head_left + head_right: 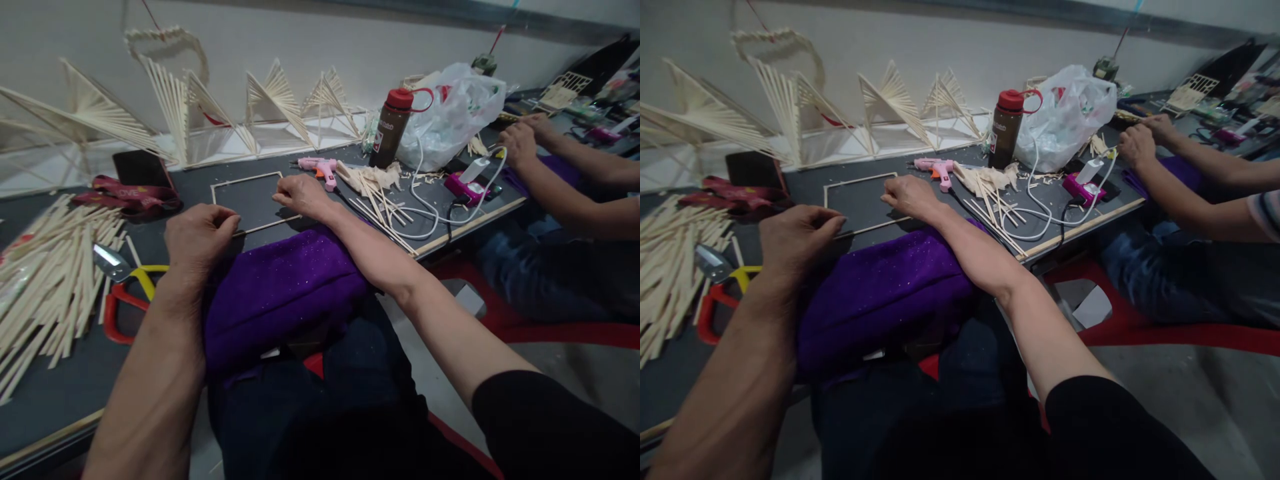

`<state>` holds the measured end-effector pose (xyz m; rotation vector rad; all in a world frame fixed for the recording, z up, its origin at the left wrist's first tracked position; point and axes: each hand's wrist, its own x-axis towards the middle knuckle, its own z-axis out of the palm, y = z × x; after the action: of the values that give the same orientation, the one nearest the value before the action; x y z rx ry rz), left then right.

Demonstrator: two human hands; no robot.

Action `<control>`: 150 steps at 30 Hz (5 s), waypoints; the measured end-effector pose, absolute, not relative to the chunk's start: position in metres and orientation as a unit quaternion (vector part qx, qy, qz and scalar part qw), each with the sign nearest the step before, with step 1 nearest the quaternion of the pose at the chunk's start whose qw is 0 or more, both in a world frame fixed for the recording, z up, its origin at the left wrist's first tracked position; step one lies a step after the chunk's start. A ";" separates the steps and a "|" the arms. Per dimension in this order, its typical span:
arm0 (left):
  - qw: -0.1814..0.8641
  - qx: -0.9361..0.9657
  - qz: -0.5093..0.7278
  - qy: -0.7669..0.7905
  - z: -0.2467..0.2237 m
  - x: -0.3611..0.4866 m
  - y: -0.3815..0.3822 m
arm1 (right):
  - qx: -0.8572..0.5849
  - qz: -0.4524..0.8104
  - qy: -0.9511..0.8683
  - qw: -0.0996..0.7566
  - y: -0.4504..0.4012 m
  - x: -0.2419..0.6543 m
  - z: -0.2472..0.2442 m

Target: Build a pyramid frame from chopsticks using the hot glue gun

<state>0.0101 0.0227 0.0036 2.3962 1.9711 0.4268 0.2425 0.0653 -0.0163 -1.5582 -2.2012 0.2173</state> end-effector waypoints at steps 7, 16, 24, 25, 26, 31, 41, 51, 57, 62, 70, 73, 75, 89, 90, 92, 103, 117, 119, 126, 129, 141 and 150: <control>0.021 0.773 0.119 0.622 0.004 0.012 0.025 | -0.559 0.087 -0.798 0.210 0.062 0.243 -0.013; 0.014 0.778 0.103 0.619 0.002 0.012 0.026 | -0.556 0.086 -0.800 0.207 0.062 0.242 -0.013; 0.044 0.787 0.116 0.604 0.001 0.013 0.025 | -0.555 0.090 -0.802 0.201 0.060 0.241 -0.012; 0.047 0.790 0.120 0.599 0.000 0.013 0.025 | -0.556 0.091 -0.802 0.200 0.060 0.241 -0.012; 0.049 0.792 0.123 0.595 0.000 0.013 0.024 | -0.555 0.092 -0.802 0.200 0.060 0.241 -0.013; 0.056 0.792 0.130 0.593 0.004 0.016 0.020 | -0.548 0.090 -0.801 0.224 0.062 0.244 -0.017; 0.050 0.797 0.146 0.583 -0.007 0.012 0.028 | -0.556 0.085 -0.801 0.203 0.055 0.242 -0.014; 0.047 0.801 0.165 0.574 -0.011 0.012 0.033 | -0.561 0.090 -0.798 0.202 0.052 0.241 -0.012; 0.032 0.810 0.169 0.561 -0.013 0.012 0.035 | -0.559 0.094 -0.799 0.202 0.052 0.241 -0.013; 0.026 0.809 0.185 0.557 -0.014 0.012 0.033 | -0.552 0.085 -0.801 0.216 0.055 0.242 -0.018; 0.023 0.807 0.166 0.566 -0.010 0.011 0.031 | -0.563 0.067 -0.795 0.215 0.057 0.242 -0.020; 0.020 0.806 0.165 0.568 -0.010 0.011 0.032 | -0.564 0.070 -0.795 0.213 0.055 0.241 -0.019; 0.021 0.807 0.160 0.569 -0.010 0.011 0.032 | -0.564 0.072 -0.795 0.211 0.054 0.240 -0.017; 0.036 0.806 0.157 0.569 0.001 0.014 0.022 | -0.531 0.092 -0.820 0.195 0.042 0.231 0.001; 0.035 0.805 0.157 0.571 0.001 0.013 0.023 | -0.528 0.100 -0.820 0.198 0.038 0.233 0.006; 0.033 0.806 0.157 0.569 0.000 0.012 0.024 | -0.523 0.107 -0.818 0.214 0.026 0.244 0.017; 0.050 0.815 0.165 0.553 -0.007 0.016 0.030 | -0.788 -0.032 -0.605 0.114 -0.028 0.416 0.037; 0.048 0.831 0.156 0.532 -0.014 0.014 0.034 | -0.848 0.023 -0.529 -0.024 -0.011 0.401 0.014; 0.051 0.833 0.154 0.529 -0.014 0.014 0.034 | -0.852 0.036 -0.523 -0.019 -0.011 0.404 0.014; 0.049 0.829 0.154 0.535 -0.013 0.014 0.034 | -0.823 -0.017 -0.567 0.035 -0.019 0.399 0.015; 0.046 0.832 0.144 0.535 -0.014 0.013 0.035 | -0.811 0.016 -0.585 0.011 -0.014 0.387 0.014; 0.055 0.833 0.153 0.528 -0.014 0.014 0.036 | -0.817 0.078 -0.551 0.152 -0.007 0.394 0.018; 0.047 0.826 0.145 0.543 -0.009 0.015 0.030 | -0.614 0.238 -0.575 0.486 -0.007 0.346 0.027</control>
<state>0.0154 0.0296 -0.0089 2.5194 1.6578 0.4412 0.3455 -0.0073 0.0273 -1.4940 -1.3979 0.5782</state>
